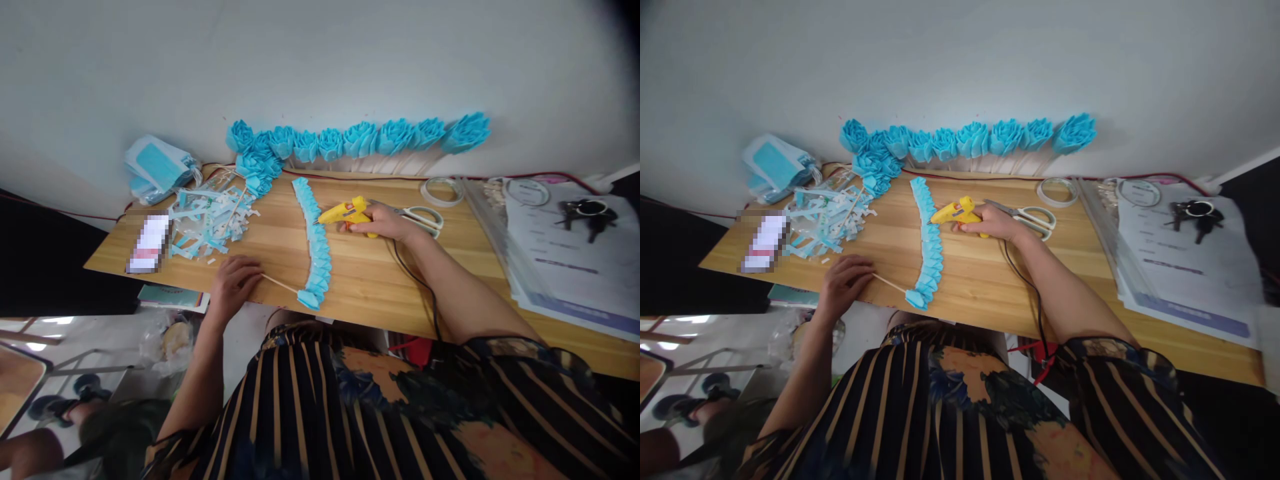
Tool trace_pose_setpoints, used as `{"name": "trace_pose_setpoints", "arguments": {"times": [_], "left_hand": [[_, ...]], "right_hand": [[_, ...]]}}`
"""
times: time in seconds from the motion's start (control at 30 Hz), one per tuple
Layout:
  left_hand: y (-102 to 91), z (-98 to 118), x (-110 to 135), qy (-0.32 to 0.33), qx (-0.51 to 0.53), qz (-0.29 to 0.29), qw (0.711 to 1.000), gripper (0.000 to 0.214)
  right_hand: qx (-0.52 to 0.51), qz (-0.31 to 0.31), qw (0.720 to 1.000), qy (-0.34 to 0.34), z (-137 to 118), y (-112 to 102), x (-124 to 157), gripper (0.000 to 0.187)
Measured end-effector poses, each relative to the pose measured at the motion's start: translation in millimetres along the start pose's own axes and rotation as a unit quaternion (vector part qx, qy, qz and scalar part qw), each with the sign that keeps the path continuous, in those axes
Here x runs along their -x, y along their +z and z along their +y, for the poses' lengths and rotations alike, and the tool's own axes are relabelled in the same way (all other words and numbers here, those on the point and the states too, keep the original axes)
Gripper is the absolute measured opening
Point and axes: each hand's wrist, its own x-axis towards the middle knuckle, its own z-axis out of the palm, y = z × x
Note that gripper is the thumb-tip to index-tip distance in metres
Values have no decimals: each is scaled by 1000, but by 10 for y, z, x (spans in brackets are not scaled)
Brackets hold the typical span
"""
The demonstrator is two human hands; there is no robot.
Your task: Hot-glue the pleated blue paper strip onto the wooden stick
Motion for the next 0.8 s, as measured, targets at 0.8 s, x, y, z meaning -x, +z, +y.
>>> {"name": "trace_pose_setpoints", "arguments": {"times": [0.8], "left_hand": [[5,-24,9,8,-1,1,1000,9]], "right_hand": [[28,4,999,-18,9,-4,-3,38]]}}
